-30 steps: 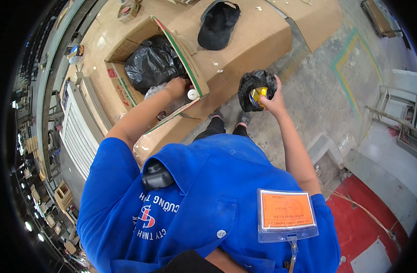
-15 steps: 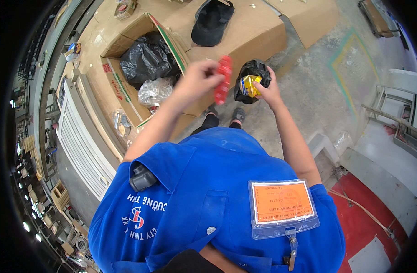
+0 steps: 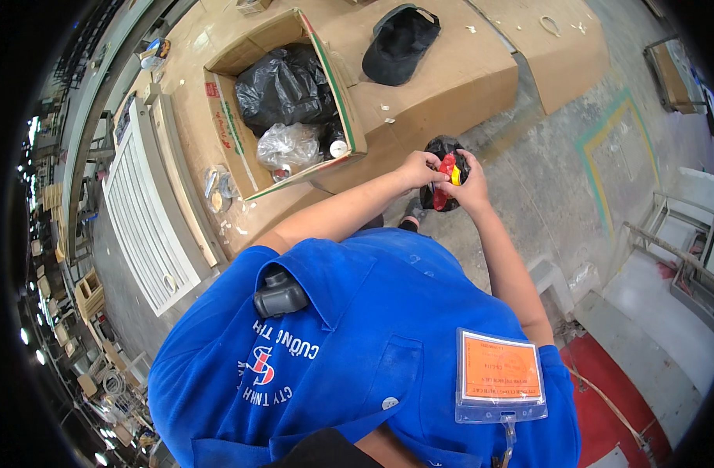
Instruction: The person retrieves small white items from a wall-mounted cabinet, walks through a workshop, and places them into a bucket. They then open a cardboard box, remove a black cap and several plastic-wrapped items, and place them on a table.
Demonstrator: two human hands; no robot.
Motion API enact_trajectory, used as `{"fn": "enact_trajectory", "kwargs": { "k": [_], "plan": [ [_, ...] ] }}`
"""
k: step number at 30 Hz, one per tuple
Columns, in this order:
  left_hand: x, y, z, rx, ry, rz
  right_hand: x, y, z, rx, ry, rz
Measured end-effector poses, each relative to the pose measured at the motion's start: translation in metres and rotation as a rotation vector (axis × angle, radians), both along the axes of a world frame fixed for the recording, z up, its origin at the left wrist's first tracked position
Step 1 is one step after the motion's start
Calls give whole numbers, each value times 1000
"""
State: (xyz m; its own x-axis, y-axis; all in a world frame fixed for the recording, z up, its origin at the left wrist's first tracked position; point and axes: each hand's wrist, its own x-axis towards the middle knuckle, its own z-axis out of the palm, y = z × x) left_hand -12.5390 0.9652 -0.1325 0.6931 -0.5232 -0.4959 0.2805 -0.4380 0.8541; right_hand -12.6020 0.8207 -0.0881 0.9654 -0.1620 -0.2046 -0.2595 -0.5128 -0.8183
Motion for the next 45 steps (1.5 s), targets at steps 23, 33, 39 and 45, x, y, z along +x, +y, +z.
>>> {"fn": "enact_trajectory", "kwargs": {
  "k": [23, 33, 39, 45],
  "plan": [
    [124, 237, 179, 1076, -696, -498, 41, -38, -23, 92, -78, -125],
    [41, 22, 101, 266, -839, -442, 7, -32, 47, 537, 79, 141],
    [42, -16, -2, -100, -400, -14, -14, -54, 64, 121, 168, 109],
    [73, -36, 50, -184, 24, 340, -56, -84, 27, -106, 98, -79]
  ]
}}
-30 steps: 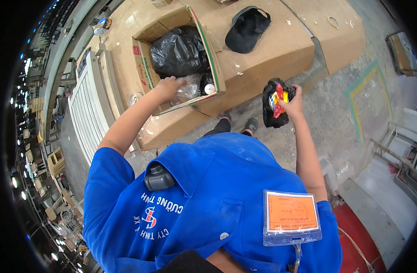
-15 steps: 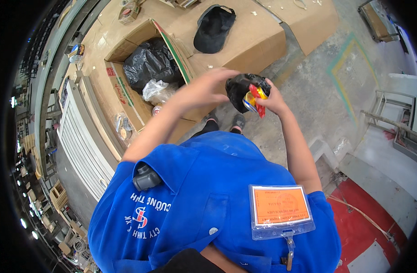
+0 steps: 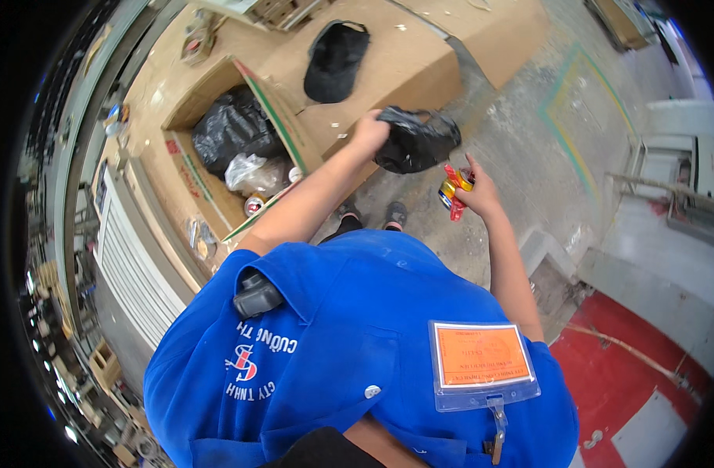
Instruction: The person retrieves small white items from a wall-mounted cabinet, walks through a workshop, and places them into a bucket. They then open a cardboard box, remove a black cap and several plastic-wrapped items, and place them on a table.
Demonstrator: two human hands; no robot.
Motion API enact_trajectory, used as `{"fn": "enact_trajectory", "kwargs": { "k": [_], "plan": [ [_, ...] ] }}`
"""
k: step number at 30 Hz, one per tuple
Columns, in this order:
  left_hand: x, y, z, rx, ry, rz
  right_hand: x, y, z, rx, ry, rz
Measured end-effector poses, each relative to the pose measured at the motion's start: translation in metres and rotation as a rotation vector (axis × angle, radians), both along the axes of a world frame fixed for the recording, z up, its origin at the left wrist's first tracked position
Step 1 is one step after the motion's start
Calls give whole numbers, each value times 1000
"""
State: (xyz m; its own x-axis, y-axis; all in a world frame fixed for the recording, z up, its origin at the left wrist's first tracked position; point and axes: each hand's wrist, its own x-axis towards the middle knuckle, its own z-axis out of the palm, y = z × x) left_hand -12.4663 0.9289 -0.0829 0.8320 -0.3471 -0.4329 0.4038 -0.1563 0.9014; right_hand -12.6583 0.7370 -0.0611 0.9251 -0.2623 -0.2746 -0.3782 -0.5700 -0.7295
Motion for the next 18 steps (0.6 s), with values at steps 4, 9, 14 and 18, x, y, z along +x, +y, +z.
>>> {"fn": "enact_trajectory", "kwargs": {
  "k": [4, 9, 14, 18],
  "plan": [
    [11, -2, 27, -87, 486, -20, -13, 2, 3, 287, 60, 21],
    [9, -25, 20, -391, 831, -162, 12, 28, -6, 645, 43, 41],
    [-1, -47, 15, -227, 733, -127, 19, 0, -25, 489, 176, -98],
    [-8, -37, 16, 156, 511, 38, -26, -87, -31, 674, -95, -422]
  ]
}}
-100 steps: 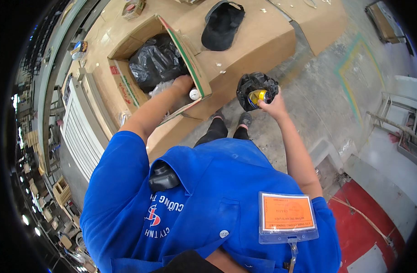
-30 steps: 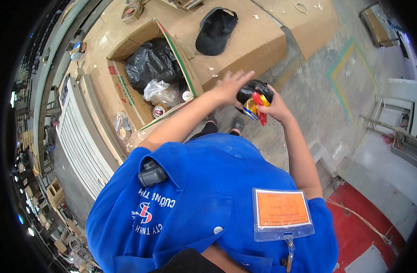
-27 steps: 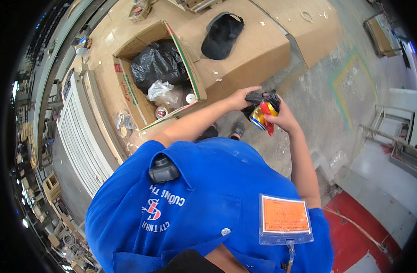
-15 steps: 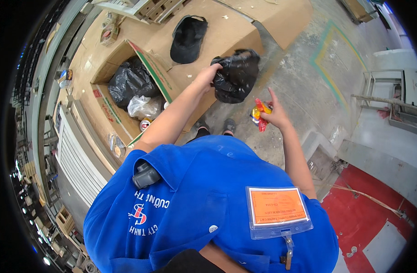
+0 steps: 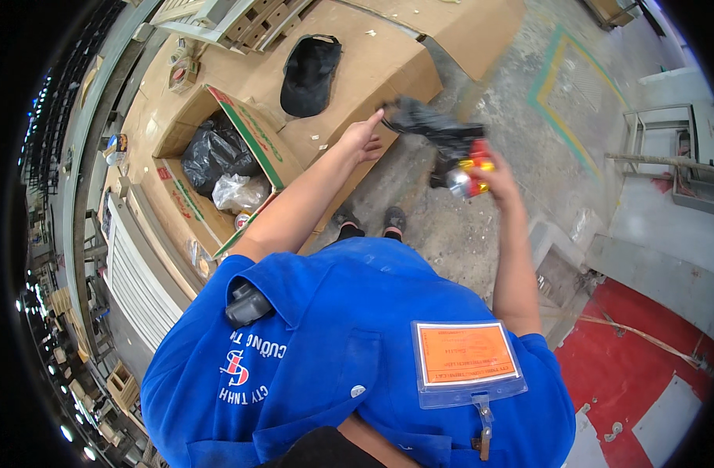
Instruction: The person retrieves small white items from a wall-mounted cabinet, walks through a workshop, and places them into a bucket. They then open a cardboard box, remove a black cap and several plastic-wrapped items, and place them on a table.
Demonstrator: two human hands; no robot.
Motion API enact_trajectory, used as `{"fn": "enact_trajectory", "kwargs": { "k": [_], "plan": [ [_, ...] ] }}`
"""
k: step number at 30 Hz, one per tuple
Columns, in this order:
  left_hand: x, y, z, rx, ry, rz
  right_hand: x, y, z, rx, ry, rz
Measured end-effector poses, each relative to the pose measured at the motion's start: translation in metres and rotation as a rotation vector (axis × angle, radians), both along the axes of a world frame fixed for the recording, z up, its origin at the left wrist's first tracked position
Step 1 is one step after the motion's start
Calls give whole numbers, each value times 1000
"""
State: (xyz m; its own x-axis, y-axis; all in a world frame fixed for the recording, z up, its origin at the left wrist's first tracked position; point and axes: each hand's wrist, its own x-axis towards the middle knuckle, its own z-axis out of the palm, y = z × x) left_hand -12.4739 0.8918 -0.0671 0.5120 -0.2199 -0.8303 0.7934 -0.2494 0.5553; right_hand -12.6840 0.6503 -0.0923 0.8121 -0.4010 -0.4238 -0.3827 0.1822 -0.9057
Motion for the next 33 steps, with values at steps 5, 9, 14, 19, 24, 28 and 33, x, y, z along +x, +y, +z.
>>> {"fn": "enact_trajectory", "kwargs": {
  "k": [5, 9, 14, 19, 24, 28, 33],
  "plan": [
    [-22, 28, 0, 20, -302, -353, -92, -105, -40, -866, 809, 271],
    [-38, 48, 11, -49, -635, -648, -161, -149, -26, -929, 440, -720],
    [-46, 63, 20, -26, -717, -873, -230, -144, -30, -828, 944, -186],
    [-46, 79, 60, 63, -806, -951, -274, -167, -65, -1115, 885, -660],
    [15, 158, 149, 114, -842, -485, -269, -141, -110, -802, 686, -609],
    [94, 233, 143, 956, -1053, -897, -220, -108, -109, -799, 640, -515],
    [127, 268, 47, 1221, -1105, -1327, -151, -79, -95, -565, 396, -448]
  ]
}}
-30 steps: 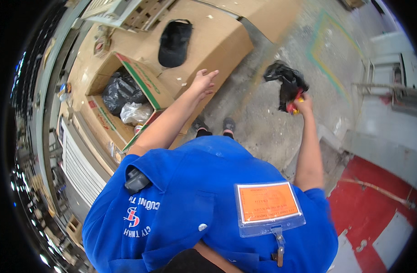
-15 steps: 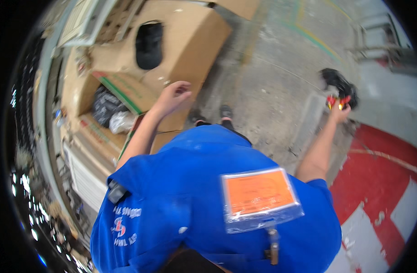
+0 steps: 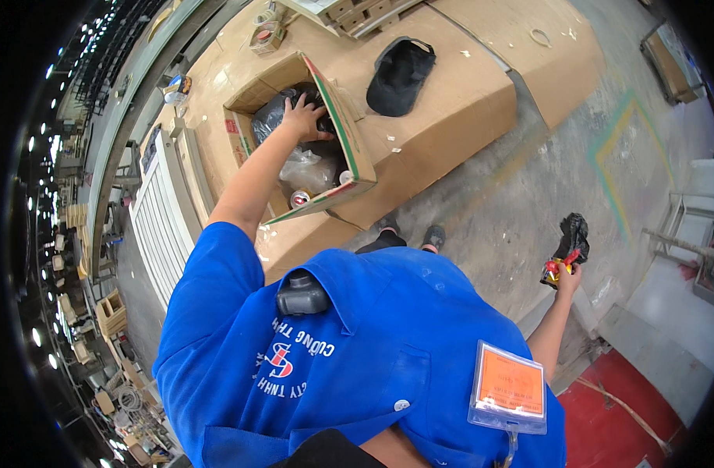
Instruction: The person retrieves small white items from a wall-mounted cabinet, walks through a workshop, and places them into a bucket. They then open a cardboard box, remove a black cap and several plastic-wrapped items, and place them on a table.
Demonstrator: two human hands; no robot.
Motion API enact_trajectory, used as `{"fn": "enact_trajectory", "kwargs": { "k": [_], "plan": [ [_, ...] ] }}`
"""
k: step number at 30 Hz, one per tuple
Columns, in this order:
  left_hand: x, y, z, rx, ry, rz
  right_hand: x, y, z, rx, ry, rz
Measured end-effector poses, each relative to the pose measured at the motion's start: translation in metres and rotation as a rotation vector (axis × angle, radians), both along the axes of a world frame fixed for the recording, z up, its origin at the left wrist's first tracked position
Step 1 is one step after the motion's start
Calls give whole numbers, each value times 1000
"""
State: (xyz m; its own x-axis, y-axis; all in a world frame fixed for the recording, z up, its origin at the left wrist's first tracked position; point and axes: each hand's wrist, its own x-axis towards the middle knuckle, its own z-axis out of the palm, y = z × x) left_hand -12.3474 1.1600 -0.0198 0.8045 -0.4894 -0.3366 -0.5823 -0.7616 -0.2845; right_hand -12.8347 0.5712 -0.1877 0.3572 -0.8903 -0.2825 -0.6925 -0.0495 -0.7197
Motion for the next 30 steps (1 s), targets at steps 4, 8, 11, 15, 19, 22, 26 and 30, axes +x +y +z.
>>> {"fn": "enact_trajectory", "kwargs": {
  "k": [4, 8, 11, 15, 19, 22, 26, 30],
  "plan": [
    [-2, 14, -31, 137, 50, 101, 37, 20, 14, -35, 104, 171],
    [-1, 16, -33, -88, 6, -43, 55, 47, 21, -44, 113, 221],
    [-3, 12, -35, -49, -6, -142, 58, 61, 24, -34, 119, 253],
    [-1, 13, -36, -59, 220, -77, 54, 75, 29, -21, 121, 215],
    [-10, 25, -17, -50, 234, -131, 47, 93, 30, -8, 145, 133],
    [-17, 30, 2, 9, 322, -159, 41, 107, 30, -18, 181, 101],
    [-24, 33, 19, 28, 310, -180, 29, 128, 30, 15, 157, 67],
    [-27, 36, 21, 18, 298, -209, 20, 147, 31, 38, 117, 24]
  ]
}}
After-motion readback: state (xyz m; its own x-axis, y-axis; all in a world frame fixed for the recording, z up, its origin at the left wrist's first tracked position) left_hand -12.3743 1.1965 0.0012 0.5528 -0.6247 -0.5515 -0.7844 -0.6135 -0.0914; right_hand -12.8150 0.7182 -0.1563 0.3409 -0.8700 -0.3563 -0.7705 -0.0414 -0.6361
